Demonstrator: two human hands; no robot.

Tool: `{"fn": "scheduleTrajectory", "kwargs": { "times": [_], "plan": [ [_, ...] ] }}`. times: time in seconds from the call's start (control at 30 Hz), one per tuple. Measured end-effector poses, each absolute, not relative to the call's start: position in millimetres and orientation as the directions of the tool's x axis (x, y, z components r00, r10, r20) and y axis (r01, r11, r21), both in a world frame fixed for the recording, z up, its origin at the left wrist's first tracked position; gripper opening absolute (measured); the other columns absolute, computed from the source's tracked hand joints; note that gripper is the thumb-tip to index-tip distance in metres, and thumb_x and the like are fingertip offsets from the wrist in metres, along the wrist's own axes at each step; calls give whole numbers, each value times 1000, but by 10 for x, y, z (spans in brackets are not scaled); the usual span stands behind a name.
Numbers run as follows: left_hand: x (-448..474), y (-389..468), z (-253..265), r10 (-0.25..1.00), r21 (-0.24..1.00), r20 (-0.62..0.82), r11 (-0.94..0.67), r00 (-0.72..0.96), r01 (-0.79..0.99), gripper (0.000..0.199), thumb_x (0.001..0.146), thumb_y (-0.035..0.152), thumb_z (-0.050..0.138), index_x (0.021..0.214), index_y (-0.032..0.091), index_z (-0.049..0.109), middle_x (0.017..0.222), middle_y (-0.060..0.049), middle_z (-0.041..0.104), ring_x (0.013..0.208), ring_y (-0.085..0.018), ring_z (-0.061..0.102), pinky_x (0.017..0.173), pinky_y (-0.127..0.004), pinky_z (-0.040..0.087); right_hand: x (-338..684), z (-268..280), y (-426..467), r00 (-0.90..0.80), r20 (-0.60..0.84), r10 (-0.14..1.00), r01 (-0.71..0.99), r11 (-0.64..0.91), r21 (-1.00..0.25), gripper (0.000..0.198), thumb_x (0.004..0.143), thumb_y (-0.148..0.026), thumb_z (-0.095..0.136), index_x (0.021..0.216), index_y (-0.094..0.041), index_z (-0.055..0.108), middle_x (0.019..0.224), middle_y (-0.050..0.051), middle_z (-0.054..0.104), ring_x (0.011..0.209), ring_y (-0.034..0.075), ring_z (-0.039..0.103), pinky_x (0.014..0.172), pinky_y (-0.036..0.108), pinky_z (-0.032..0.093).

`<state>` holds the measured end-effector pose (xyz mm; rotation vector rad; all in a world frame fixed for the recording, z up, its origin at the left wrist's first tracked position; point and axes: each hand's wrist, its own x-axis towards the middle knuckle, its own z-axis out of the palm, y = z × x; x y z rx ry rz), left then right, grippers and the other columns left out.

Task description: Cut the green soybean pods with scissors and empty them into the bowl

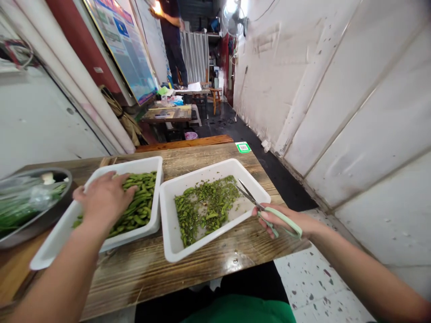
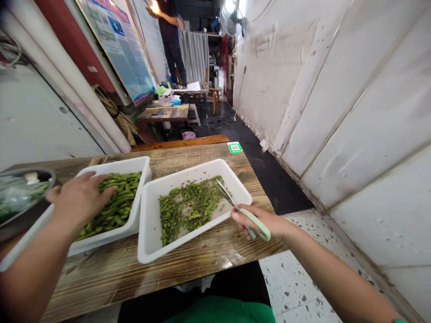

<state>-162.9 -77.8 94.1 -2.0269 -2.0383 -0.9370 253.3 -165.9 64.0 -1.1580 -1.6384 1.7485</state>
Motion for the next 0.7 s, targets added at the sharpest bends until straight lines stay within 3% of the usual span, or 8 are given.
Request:
{"fn": "scheduleTrajectory", "kwargs": {
  "times": [0.07, 0.1, 0.17, 0.23, 0.3, 0.5, 0.6, 0.7],
  "plan": [
    [-1318, -773, 901, 856, 194, 517, -136, 17, 972, 25, 77, 33, 51, 89, 17, 66, 111, -11, 59, 111, -37, 45, 93, -57, 18, 2494, 647, -1642, -517, -248, 819, 205, -163, -965, 41, 77, -56, 52, 84, -16, 48, 68, -2, 44, 54, 8, 47, 48, 21, 45],
    [-1096, -766, 857, 877, 199, 474, -189, 74, 962, 24, 78, 35, 51, 85, 20, 68, 101, -8, 65, 106, -33, 50, 94, -54, 20, 2472, 644, -1633, -503, -251, 827, 215, -162, -963, 41, 78, -56, 52, 84, -16, 49, 65, -3, 43, 51, 7, 46, 45, 20, 43],
    [-612, -744, 720, 930, 298, 240, -342, 277, 891, 22, 77, 37, 52, 80, 24, 70, 89, -4, 69, 93, -26, 58, 91, -43, 29, 2434, 626, -1618, -479, -257, 839, 236, -160, -959, 40, 78, -54, 53, 87, -16, 50, 61, -5, 41, 46, 6, 43, 41, 19, 40],
    [-177, -713, 537, 862, 398, 6, -467, 507, 789, 20, 77, 32, 52, 78, 24, 70, 81, -2, 70, 81, -21, 61, 86, -34, 36, 2411, 604, -1613, -469, -254, 846, 243, -153, -958, 38, 77, -52, 55, 89, -16, 50, 58, -6, 40, 44, 5, 40, 40, 18, 38],
    [141, -677, 347, 793, 371, -93, -533, 602, 760, 18, 75, 27, 53, 71, 22, 69, 75, -4, 69, 76, -21, 62, 85, -35, 36, 2405, 589, -1619, -471, -243, 848, 237, -144, -961, 35, 76, -50, 58, 88, -17, 51, 56, -7, 39, 43, 5, 39, 39, 17, 37],
    [449, -562, 85, 911, 239, -126, -356, 392, 904, 15, 62, 20, 65, 51, 13, 57, 70, -18, 65, 81, -33, 60, 80, -44, 38, 2437, 563, -1640, -469, -235, 851, 193, -160, -968, 34, 73, -48, 62, 84, -17, 50, 57, -7, 39, 43, 4, 37, 39, 15, 37],
    [433, -563, 112, 900, 247, -187, -344, 393, 906, 16, 53, 19, 70, 49, 14, 55, 62, -13, 63, 73, -30, 61, 70, -38, 42, 2450, 518, -1632, -466, -254, 847, 196, -181, -964, 37, 71, -49, 63, 85, -17, 50, 57, -8, 38, 42, 3, 36, 38, 16, 36],
    [391, -600, 143, 863, 343, -182, -393, 471, 853, 4, 57, 16, 64, 58, 16, 59, 64, -5, 63, 69, -22, 59, 65, -30, 42, 2473, 487, -1634, -470, -264, 843, 203, -187, -961, 39, 70, -51, 63, 86, -18, 50, 56, -8, 38, 42, 4, 36, 38, 16, 36]
  ]
}}
